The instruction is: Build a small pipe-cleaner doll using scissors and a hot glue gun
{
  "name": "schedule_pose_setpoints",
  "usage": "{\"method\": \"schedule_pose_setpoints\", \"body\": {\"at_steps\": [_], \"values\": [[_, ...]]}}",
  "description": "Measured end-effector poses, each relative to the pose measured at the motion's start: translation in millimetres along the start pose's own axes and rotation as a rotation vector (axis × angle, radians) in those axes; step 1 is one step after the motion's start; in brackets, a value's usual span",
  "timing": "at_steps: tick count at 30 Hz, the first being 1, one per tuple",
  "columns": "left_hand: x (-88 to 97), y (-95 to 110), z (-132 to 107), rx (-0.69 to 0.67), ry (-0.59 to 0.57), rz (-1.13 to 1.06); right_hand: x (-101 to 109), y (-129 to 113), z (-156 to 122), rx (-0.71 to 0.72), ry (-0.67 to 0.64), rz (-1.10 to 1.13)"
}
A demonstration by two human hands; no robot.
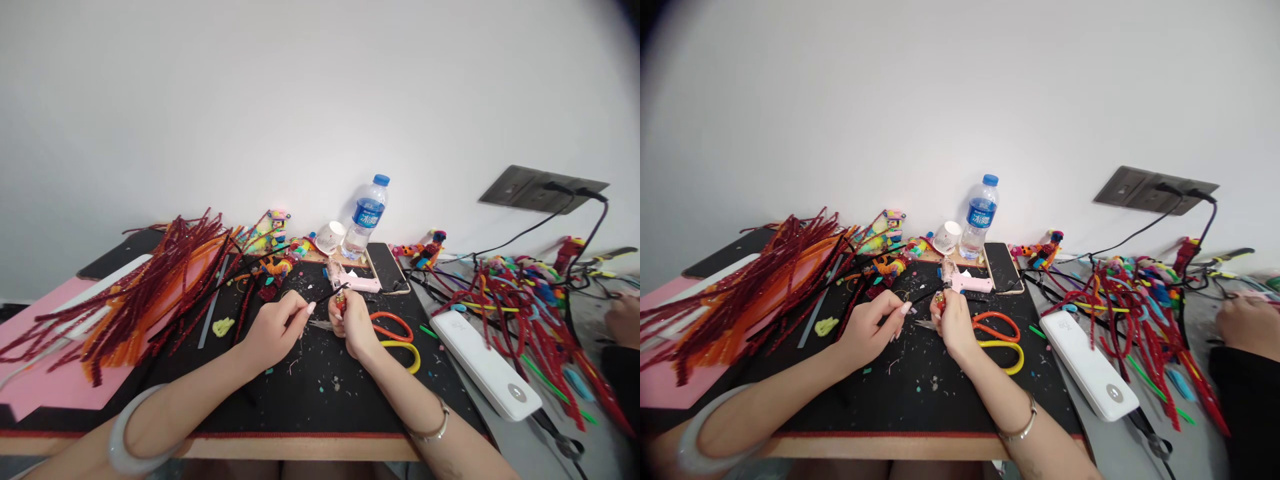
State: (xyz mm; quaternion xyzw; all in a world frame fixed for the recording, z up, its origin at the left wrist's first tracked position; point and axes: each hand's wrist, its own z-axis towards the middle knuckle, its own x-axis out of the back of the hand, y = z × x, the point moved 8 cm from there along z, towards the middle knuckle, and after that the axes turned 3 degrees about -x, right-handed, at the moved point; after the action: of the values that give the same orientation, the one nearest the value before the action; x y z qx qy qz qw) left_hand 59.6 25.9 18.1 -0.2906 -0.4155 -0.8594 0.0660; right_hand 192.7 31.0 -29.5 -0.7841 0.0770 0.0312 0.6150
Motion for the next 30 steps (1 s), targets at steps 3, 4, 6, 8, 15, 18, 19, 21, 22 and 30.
{"method": "schedule_pose_setpoints", "body": {"at_steps": [3, 4, 6, 8, 15, 18, 19, 21, 22, 30], "values": [[1.9, 0.2, 0.3, 0.001, 0.016, -0.011, -1.3, -0.9, -0.4, 0.004, -0.01, 0.001], [2.7, 0.0, 0.5, 0.006, 0.022, -0.016, -1.8, -1.4, -0.7, 0.001, -0.014, 0.012], [4.5, -0.8, 1.1, 0.023, 0.036, -0.025, -2.1, -2.7, -0.9, -0.007, -0.02, 0.048], [5.6, -1.4, 1.6, 0.036, 0.046, -0.03, -1.4, -3.4, -0.5, -0.023, -0.018, 0.096], [-0.9, 0.3, 1.3, -0.003, -0.012, -0.006, 8.2, -2.2, 3.3, -0.037, 0.067, 0.197], [-2.0, 0.5, 0.9, -0.022, -0.019, 0.012, 9.9, -2.7, 3.6, -0.025, 0.091, 0.19], [-2.2, 0.5, 0.8, -0.024, -0.019, 0.012, 9.9, -3.0, 3.3, -0.022, 0.095, 0.181], [-2.3, 0.5, 0.5, -0.026, -0.019, 0.008, 9.8, -4.4, 2.4, -0.015, 0.107, 0.156], [-2.3, 0.7, 0.4, -0.026, -0.018, 0.006, 9.9, -5.3, 1.9, -0.009, 0.115, 0.142], [-1.4, 2.5, 0.4, -0.038, -0.012, 0.003, 9.7, -8.4, -0.1, 0.042, 0.116, 0.09]]}}
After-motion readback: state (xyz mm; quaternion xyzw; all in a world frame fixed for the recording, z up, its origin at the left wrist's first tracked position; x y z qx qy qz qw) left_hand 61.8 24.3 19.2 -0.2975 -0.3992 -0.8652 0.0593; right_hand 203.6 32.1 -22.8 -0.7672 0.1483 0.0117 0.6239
